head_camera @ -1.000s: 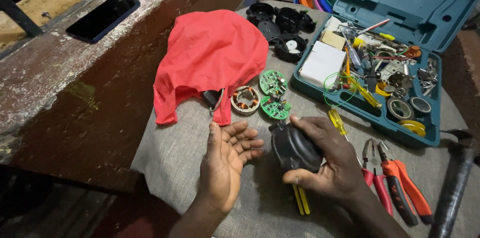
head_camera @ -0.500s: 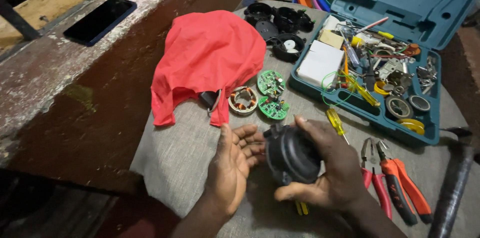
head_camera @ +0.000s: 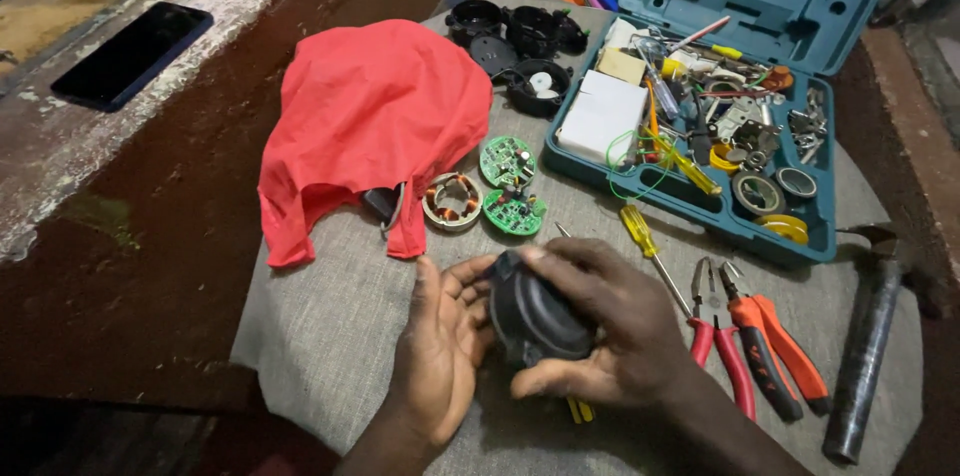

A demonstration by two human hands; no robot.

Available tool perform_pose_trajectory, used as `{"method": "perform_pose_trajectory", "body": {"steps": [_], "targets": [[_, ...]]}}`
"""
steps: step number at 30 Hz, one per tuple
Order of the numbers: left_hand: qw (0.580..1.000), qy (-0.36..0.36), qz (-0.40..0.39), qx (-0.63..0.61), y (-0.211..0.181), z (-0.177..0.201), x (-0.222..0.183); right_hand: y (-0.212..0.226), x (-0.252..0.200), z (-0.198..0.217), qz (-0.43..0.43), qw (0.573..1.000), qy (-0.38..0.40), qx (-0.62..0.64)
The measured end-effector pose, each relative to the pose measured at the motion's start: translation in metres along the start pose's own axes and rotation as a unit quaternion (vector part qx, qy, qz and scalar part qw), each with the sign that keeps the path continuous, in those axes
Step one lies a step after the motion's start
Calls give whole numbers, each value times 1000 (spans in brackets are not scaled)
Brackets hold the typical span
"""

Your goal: The person disassembles a small black circular electronic component using a screwdriver, then uses pliers to adjust internal parts. The person removes the cover, manipulates the internal mechanism, and reassembles the component.

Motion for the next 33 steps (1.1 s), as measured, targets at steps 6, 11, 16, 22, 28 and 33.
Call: {"method": "perform_pose_trajectory", "body": {"steps": [6,11,16,22,28,33], "targets": [[999,-6,38,-34,23,17,17,-8,-41,9,-192,977,-88,-28],[986,-143,-15,-89,14,-3,-4,-8,-5,-26,-96,991,-66,-59],[982,-167,-21,-84,9,-3,-16,-20,-13,-29,-167,983,-74,-27],[988,-142,-39,-48,2,-4,-12,-24,-11,-40,-140,988,52,45],[987,-148,-61,-17,-18,-9,-24,-10,-8,-42,-92,987,105,82],[987,41,-144,53,-19,-18,-22,-36,-25,-51,-368,881,86,285]]}}
Point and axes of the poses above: each hand's wrist, its own x-axis towards the middle knuckle, its own z-axis out of the back of the hand, y = z × x, the point moved 9 cm from there along x, towards the middle knuckle, and after that the axes turned 8 degrees about -x, right-handed, at the moved point
